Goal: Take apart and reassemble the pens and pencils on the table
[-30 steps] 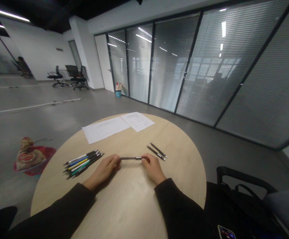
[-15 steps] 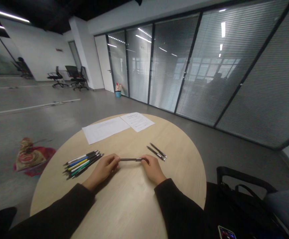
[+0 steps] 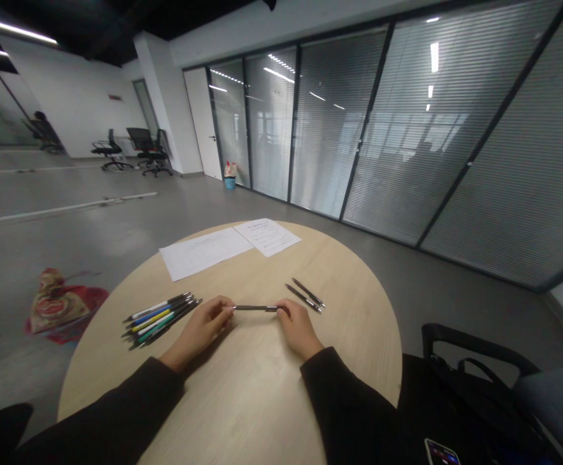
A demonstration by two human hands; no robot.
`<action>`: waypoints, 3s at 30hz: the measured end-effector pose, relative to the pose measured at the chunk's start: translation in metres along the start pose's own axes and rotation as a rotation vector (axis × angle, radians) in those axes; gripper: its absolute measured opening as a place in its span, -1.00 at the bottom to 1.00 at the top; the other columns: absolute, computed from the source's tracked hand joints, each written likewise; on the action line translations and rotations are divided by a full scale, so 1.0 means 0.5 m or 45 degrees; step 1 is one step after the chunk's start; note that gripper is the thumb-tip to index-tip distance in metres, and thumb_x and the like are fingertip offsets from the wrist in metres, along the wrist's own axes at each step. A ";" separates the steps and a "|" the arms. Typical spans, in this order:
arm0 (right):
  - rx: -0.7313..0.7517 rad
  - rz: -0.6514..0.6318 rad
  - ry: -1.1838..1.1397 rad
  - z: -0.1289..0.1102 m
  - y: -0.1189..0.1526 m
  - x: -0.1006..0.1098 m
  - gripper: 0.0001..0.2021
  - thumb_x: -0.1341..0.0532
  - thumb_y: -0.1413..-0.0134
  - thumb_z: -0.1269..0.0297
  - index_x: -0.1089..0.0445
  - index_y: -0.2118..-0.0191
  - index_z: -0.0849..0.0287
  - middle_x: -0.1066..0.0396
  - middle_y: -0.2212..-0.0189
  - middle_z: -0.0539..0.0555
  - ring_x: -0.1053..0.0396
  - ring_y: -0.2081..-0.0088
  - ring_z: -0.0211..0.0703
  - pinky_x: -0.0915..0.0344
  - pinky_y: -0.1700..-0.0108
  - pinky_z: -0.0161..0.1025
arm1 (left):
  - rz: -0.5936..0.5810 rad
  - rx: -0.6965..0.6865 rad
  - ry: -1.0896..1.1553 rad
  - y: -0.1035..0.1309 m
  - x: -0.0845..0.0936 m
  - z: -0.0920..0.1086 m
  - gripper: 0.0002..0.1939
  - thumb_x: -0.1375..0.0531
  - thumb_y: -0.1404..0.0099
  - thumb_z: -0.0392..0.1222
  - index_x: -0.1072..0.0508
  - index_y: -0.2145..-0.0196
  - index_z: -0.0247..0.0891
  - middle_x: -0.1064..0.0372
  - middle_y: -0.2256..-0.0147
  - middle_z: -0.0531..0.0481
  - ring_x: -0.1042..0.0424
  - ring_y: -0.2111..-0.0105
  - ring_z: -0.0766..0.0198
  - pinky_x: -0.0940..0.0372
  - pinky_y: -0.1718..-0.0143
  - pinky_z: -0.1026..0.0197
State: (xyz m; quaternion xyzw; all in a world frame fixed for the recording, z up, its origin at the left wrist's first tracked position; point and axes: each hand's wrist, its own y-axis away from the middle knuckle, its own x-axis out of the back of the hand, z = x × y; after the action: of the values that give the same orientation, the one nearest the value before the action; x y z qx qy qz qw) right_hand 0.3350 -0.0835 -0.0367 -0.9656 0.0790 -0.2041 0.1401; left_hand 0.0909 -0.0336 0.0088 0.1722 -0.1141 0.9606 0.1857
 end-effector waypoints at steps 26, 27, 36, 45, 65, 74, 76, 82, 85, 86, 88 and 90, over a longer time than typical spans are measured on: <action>0.001 -0.005 -0.005 0.008 0.000 -0.001 -0.81 -0.14 -0.17 0.36 -0.51 0.20 0.16 -0.51 0.31 0.05 -0.41 0.24 -0.11 -0.26 0.17 -0.23 | 0.017 -0.016 -0.182 0.000 0.000 0.002 -0.55 -0.10 -0.33 0.14 -0.34 0.56 -0.25 -0.19 0.62 0.13 -0.17 0.59 0.33 -0.07 0.49 0.26; -0.002 -0.005 -0.009 0.006 0.000 0.000 -0.81 -0.14 -0.16 0.36 -0.51 0.20 0.16 -0.51 0.31 0.05 -0.41 0.24 -0.11 -0.26 0.17 -0.24 | 0.023 -0.009 -0.199 -0.001 0.001 0.001 -0.53 -0.08 -0.34 0.14 -0.33 0.57 -0.25 -0.17 0.64 0.13 -0.16 0.60 0.33 -0.06 0.50 0.26; -0.020 0.005 -0.054 0.003 0.000 0.001 -0.80 -0.13 -0.18 0.33 -0.50 0.20 0.16 -0.48 0.34 0.05 -0.37 0.31 -0.13 -0.25 0.24 -0.25 | 0.013 -0.150 0.063 -0.004 -0.005 -0.020 -0.66 -0.24 -0.26 0.00 -0.43 0.09 -0.23 -0.43 0.22 -0.04 -0.40 0.33 0.24 -0.31 0.29 0.22; -0.020 0.009 -0.057 0.011 -0.001 -0.002 -0.81 -0.13 -0.17 0.31 -0.49 0.21 0.16 -0.47 0.35 0.04 -0.37 0.29 -0.12 -0.25 0.21 -0.24 | 0.045 -0.062 0.012 -0.004 0.001 -0.009 -0.73 -0.22 -0.27 0.01 -0.50 0.27 -0.26 -0.42 0.41 0.01 -0.38 0.41 0.24 -0.27 0.34 0.21; -0.081 0.096 -0.054 0.024 -0.005 -0.001 -0.77 -0.12 -0.15 0.23 -0.48 0.19 0.17 -0.44 0.41 0.04 -0.36 0.35 -0.10 -0.27 0.29 -0.23 | 0.154 -0.200 -0.543 -0.010 0.005 -0.036 -0.78 -0.15 -0.24 -0.10 -0.53 0.26 -0.23 -0.48 0.36 -0.07 -0.39 0.40 0.17 -0.30 0.30 0.14; -0.076 0.082 -0.039 0.019 -0.004 -0.001 -0.77 -0.12 -0.15 0.24 -0.48 0.20 0.17 -0.43 0.43 0.03 -0.34 0.36 -0.10 -0.25 0.29 -0.23 | 0.032 -0.256 -0.736 -0.010 0.009 -0.048 -0.82 -0.14 -0.24 -0.16 -0.54 0.34 -0.22 -0.47 0.29 -0.15 -0.43 0.26 0.05 -0.31 0.16 0.05; -0.069 0.083 -0.026 0.020 -0.005 -0.001 -0.77 -0.12 -0.14 0.24 -0.48 0.20 0.18 -0.42 0.43 0.02 -0.34 0.36 -0.11 -0.24 0.27 -0.23 | 0.021 -0.287 -0.764 -0.010 0.009 -0.049 -0.81 -0.14 -0.26 -0.15 -0.56 0.35 -0.21 -0.45 0.26 -0.16 -0.42 0.21 0.03 -0.31 0.11 0.03; -0.075 0.070 -0.010 0.022 -0.005 -0.001 -0.78 -0.12 -0.14 0.25 -0.48 0.21 0.18 -0.42 0.43 0.01 -0.34 0.36 -0.12 -0.23 0.25 -0.23 | 0.010 -0.293 -0.795 -0.009 0.008 -0.055 -0.80 -0.14 -0.29 -0.15 -0.56 0.26 -0.23 -0.42 0.20 -0.17 -0.41 0.16 0.01 -0.31 0.05 -0.01; -0.072 0.056 0.003 0.019 -0.004 0.000 -0.79 -0.13 -0.15 0.27 -0.48 0.20 0.18 -0.43 0.42 0.02 -0.34 0.35 -0.12 -0.23 0.26 -0.23 | 0.074 -0.308 -0.729 -0.009 0.006 -0.054 -0.76 -0.14 -0.31 -0.11 -0.51 0.15 -0.24 -0.43 0.16 -0.17 -0.40 0.13 0.01 -0.31 0.03 -0.03; -0.068 0.049 0.008 0.017 -0.004 0.000 -0.79 -0.12 -0.15 0.28 -0.48 0.20 0.17 -0.44 0.42 0.02 -0.34 0.35 -0.12 -0.23 0.26 -0.24 | 0.093 -0.313 -0.699 -0.008 0.005 -0.053 -0.74 -0.14 -0.33 -0.09 -0.50 0.12 -0.24 -0.43 0.15 -0.16 -0.41 0.13 0.02 -0.31 0.02 -0.03; -0.056 0.035 0.013 0.013 -0.003 0.001 -0.80 -0.12 -0.16 0.30 -0.49 0.21 0.17 -0.45 0.40 0.02 -0.35 0.34 -0.13 -0.24 0.25 -0.24 | 0.109 -0.320 -0.639 -0.008 0.004 -0.047 -0.73 -0.13 -0.35 -0.05 -0.49 0.12 -0.22 -0.44 0.16 -0.14 -0.41 0.14 0.04 -0.31 0.03 -0.01; -0.045 0.028 0.010 0.010 -0.003 0.001 -0.80 -0.12 -0.15 0.32 -0.49 0.21 0.17 -0.47 0.37 0.03 -0.36 0.33 -0.13 -0.24 0.25 -0.24 | 0.094 -0.332 -0.599 -0.007 0.004 -0.039 -0.74 -0.12 -0.36 -0.03 -0.50 0.16 -0.21 -0.45 0.18 -0.13 -0.41 0.16 0.06 -0.31 0.05 0.01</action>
State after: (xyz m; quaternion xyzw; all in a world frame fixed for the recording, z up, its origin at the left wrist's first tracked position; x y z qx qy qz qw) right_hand 0.3378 -0.0809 -0.0405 -0.9663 0.0936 -0.2048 0.1250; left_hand 0.0849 -0.0245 -0.0076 0.3611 -0.2832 0.8775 0.1395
